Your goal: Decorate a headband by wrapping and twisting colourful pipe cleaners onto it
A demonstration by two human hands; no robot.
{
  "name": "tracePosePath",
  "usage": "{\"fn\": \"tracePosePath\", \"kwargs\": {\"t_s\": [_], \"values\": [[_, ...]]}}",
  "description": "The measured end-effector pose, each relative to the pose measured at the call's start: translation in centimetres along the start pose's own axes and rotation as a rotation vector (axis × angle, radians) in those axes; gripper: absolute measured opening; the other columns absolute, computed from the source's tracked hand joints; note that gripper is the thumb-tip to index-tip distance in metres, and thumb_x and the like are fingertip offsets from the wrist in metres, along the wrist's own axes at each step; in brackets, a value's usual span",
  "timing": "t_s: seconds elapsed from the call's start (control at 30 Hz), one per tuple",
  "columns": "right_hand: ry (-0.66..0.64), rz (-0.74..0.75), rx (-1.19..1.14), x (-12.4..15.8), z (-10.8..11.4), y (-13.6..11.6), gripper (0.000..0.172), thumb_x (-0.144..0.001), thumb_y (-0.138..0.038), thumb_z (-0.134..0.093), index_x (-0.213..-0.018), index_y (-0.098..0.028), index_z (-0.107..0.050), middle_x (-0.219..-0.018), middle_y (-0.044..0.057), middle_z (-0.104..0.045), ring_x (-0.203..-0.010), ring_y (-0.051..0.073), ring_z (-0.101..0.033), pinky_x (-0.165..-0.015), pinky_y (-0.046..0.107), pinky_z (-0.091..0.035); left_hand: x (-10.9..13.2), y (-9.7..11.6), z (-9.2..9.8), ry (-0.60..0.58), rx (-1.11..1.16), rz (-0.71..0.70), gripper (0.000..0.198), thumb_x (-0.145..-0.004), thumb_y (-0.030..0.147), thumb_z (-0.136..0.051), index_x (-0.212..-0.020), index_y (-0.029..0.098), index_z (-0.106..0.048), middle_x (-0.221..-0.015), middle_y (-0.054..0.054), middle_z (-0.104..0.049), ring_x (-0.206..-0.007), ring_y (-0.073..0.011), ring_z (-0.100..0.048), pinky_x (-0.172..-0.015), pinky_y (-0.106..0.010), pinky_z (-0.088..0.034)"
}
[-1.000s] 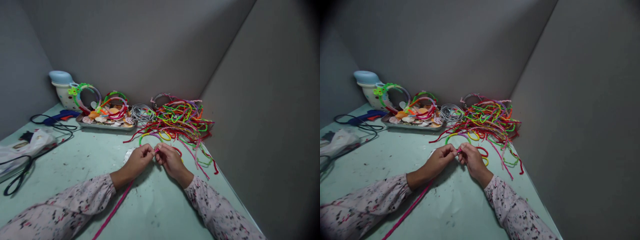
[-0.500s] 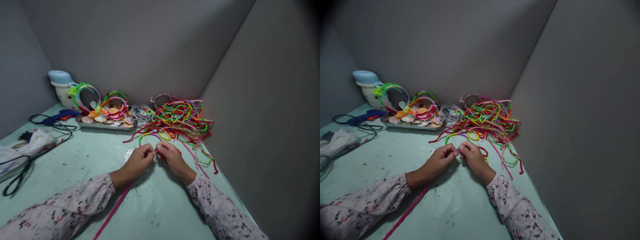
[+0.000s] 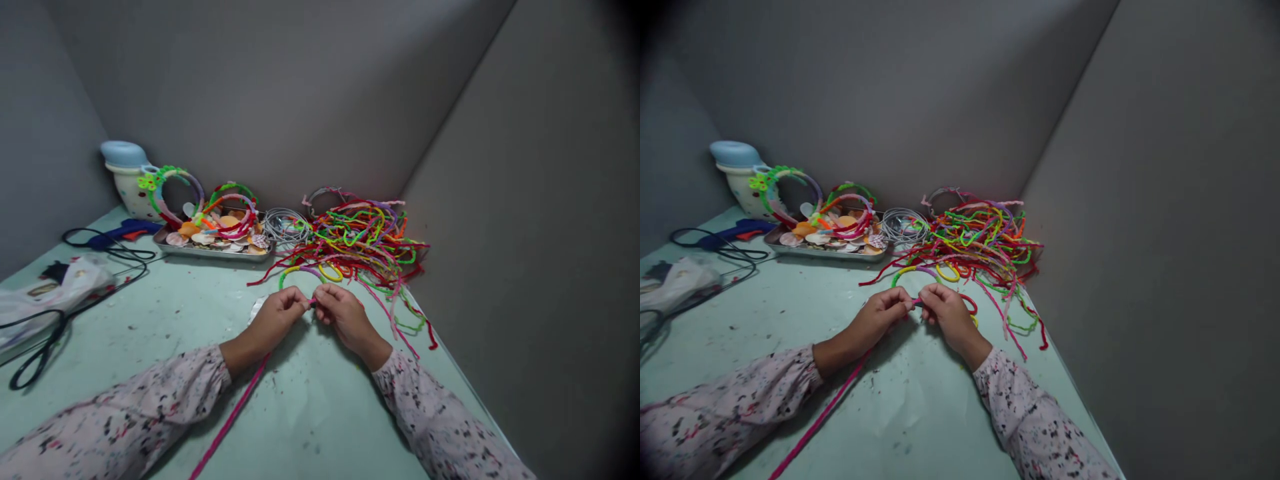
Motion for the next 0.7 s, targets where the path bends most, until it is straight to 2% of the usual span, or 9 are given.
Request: {"fn": "tracePosePath", "kwargs": {"t_s": [0.1, 0.23, 0.47, 0.57, 0.7], "values": [[0.026, 0.024, 0.13, 0.0, 0.3, -0.4, 0.025, -0.081, -0.042, -0.064, -0.079, -0.018, -0.059, -0.054, -0.005, -0.054, -0.047, 0.008, -0.043, -0.046, 0.019, -0.033, 0.0, -0.1, 0.0, -0.006, -0.011, 0.015, 0.017, -0.085, 0.032, -0.053, -0.076, 0.018, -0.054, -0.055, 0.008, -0.042, -0.046, -0.0075, -0.033, -0.048, -0.021, -0.026], [0.037, 0.013, 0.196, 0.1, 0.0, -0.5, 0.024, -0.081, -0.042, -0.062, -0.08, -0.018, -0.059, -0.053, -0.006, -0.052, -0.045, 0.008, -0.042, -0.044, 0.019, -0.031, 0.0, 0.2, -0.1, -0.017, -0.029, 0.007, 0.014, -0.084, 0.03, -0.054, -0.087, 0.018, -0.06, -0.056, 0.008, -0.043, -0.047, -0.0078, -0.036, -0.048, -0.021, -0.028], [0.018, 0.025, 0.238, 0.2, -0.2, 0.0, 0.021, -0.086, -0.04, -0.055, -0.087, -0.019, -0.057, -0.055, -0.005, -0.055, -0.045, 0.009, -0.046, -0.045, 0.019, -0.035, -0.3, -0.4, 0.3, 0.035, -0.057, 0.041, 0.02, -0.082, 0.036, -0.056, -0.076, 0.017, -0.058, -0.06, 0.005, -0.052, -0.047, -0.0079, -0.039, -0.047, -0.021, -0.03], [0.08, 0.186, 0.366, 0.5, 0.1, -0.3, 0.016, -0.087, -0.033, -0.054, -0.096, -0.02, -0.057, -0.07, -0.002, -0.06, -0.053, 0.011, -0.052, -0.049, 0.022, -0.041, -0.5, -0.6, 0.5, 0.056, -0.049, 0.052, 0.021, -0.083, 0.037, -0.056, -0.077, 0.017, -0.057, -0.059, 0.004, -0.054, -0.046, -0.0082, -0.04, -0.047, -0.021, -0.029], [0.109, 0.596, 0.804, 1.2, -0.1, -1.2, 0.014, -0.089, -0.021, -0.051, -0.098, -0.021, -0.063, -0.093, 0.005, -0.063, -0.086, 0.018, -0.06, -0.076, 0.03, -0.048, -0.5, -0.6, 0.6, 0.061, -0.048, 0.052, 0.02, -0.083, 0.037, -0.055, -0.079, 0.017, -0.058, -0.059, 0.004, -0.055, -0.045, -0.0084, -0.04, -0.046, -0.021, -0.028]]}}
Point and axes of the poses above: each hand's wrist, its own x-axis away from the middle knuckle, its own z-axis out of the back of the hand, y = z × x, the point moved 3 cm from there along -x, towards the middle knuckle
